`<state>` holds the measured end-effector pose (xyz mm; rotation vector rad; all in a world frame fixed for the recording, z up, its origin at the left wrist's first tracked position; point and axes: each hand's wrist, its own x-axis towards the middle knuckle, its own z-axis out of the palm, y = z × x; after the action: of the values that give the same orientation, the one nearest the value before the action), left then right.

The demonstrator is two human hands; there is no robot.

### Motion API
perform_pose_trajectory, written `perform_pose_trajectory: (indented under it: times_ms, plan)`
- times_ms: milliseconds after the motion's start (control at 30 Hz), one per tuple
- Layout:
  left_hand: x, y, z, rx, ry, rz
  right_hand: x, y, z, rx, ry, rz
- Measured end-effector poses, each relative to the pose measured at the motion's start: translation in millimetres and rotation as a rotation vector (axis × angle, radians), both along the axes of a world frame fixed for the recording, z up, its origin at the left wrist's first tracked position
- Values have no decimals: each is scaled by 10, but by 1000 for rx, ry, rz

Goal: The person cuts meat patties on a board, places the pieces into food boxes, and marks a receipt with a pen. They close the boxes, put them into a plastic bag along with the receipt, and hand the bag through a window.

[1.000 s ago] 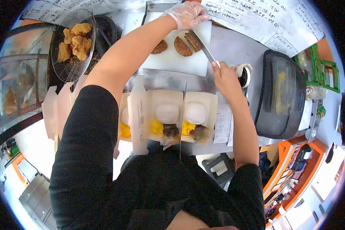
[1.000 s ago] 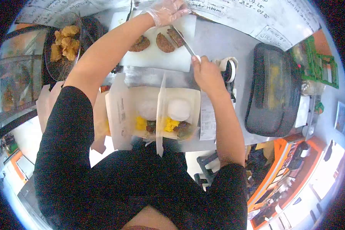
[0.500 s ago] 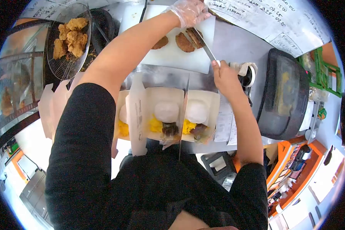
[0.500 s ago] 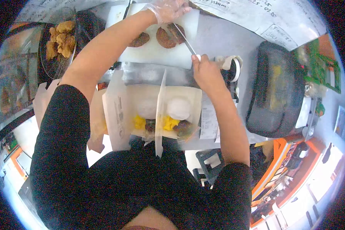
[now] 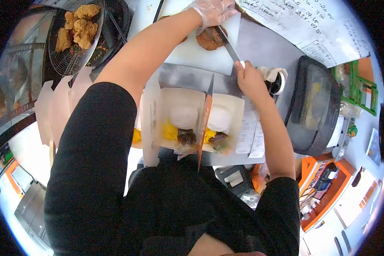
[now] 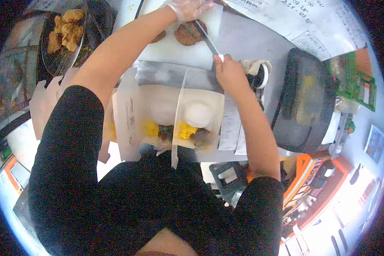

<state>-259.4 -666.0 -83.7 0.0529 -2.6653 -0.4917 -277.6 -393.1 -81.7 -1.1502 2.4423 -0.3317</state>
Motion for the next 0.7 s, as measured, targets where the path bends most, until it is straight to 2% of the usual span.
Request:
perform_pose_trajectory:
  times_ms: [233, 300, 367, 500, 600, 700]
  plan:
    - [-44, -154, -122, -5, 39, -59, -35, -30, 227, -6, -27, 1]
    - [-3, -140, -14, 59, 26, -33, 39, -82, 485, -7, 11, -20]
    - [82, -100, 364, 176, -47, 30, 85, -97, 565, -26, 8, -23]
    - [235, -164, 554, 108, -109, -39, 214, -80, 502, -107, -91, -21]
    - [374, -170, 363, -44, -39, -18, 329, -103, 470, -91, -123, -17]
    - [253, -406, -167, -339, 131, -187, 371, -123, 425, -55, -118, -3]
